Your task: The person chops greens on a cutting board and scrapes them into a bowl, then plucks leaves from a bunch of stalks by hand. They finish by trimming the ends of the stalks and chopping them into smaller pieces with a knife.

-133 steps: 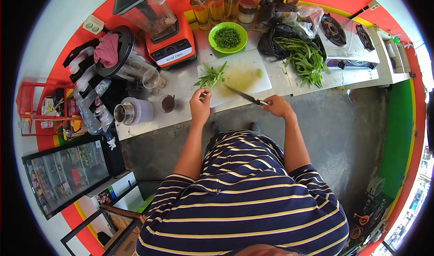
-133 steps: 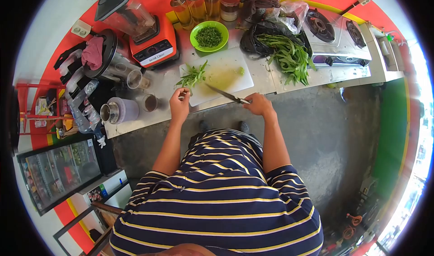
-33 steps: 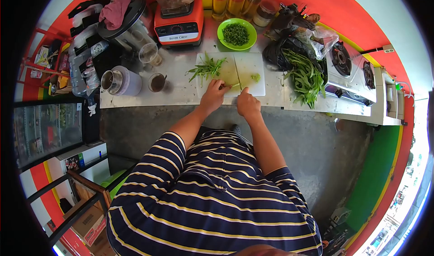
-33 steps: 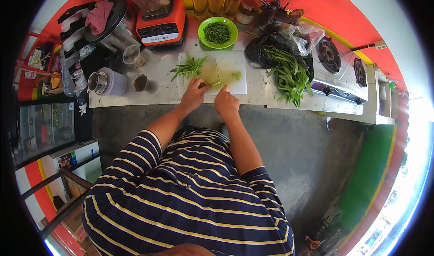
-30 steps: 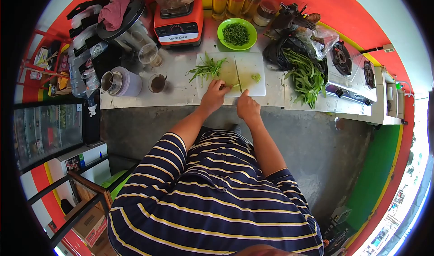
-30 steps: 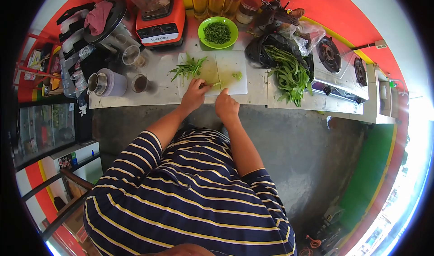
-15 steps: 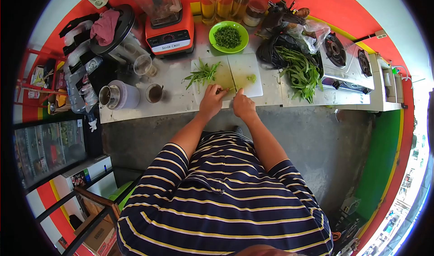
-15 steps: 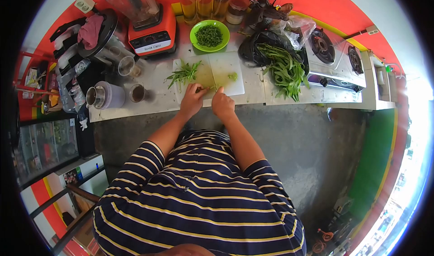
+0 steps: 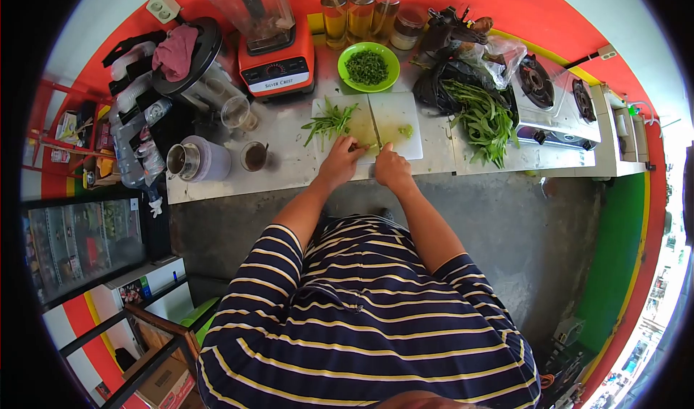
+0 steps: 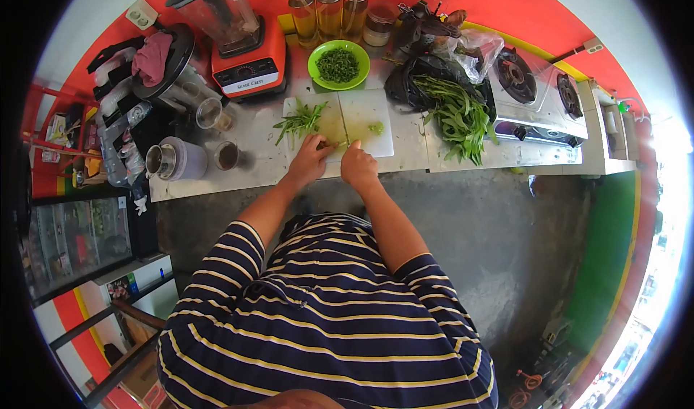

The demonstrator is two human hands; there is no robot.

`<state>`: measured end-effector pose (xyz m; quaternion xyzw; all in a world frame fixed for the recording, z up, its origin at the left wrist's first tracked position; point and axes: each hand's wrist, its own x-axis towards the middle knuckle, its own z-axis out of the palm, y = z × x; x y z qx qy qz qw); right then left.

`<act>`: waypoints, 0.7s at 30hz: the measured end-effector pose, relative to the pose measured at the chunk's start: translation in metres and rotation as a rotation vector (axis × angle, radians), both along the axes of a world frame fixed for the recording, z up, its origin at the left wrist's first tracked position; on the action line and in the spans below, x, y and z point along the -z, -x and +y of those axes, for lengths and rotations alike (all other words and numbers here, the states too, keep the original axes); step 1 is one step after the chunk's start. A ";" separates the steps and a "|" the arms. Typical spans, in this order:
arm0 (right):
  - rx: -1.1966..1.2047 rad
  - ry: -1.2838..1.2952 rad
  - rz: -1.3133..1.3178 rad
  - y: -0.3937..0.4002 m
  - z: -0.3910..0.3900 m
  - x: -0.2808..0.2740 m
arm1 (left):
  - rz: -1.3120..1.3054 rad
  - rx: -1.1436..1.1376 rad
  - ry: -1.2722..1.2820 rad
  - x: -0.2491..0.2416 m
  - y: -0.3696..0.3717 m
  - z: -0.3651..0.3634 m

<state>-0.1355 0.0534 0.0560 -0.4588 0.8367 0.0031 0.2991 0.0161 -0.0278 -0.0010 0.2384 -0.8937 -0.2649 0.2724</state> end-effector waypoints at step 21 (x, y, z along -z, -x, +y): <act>0.044 0.005 -0.045 -0.012 -0.008 0.001 | 0.040 -0.161 -0.079 -0.001 0.015 -0.002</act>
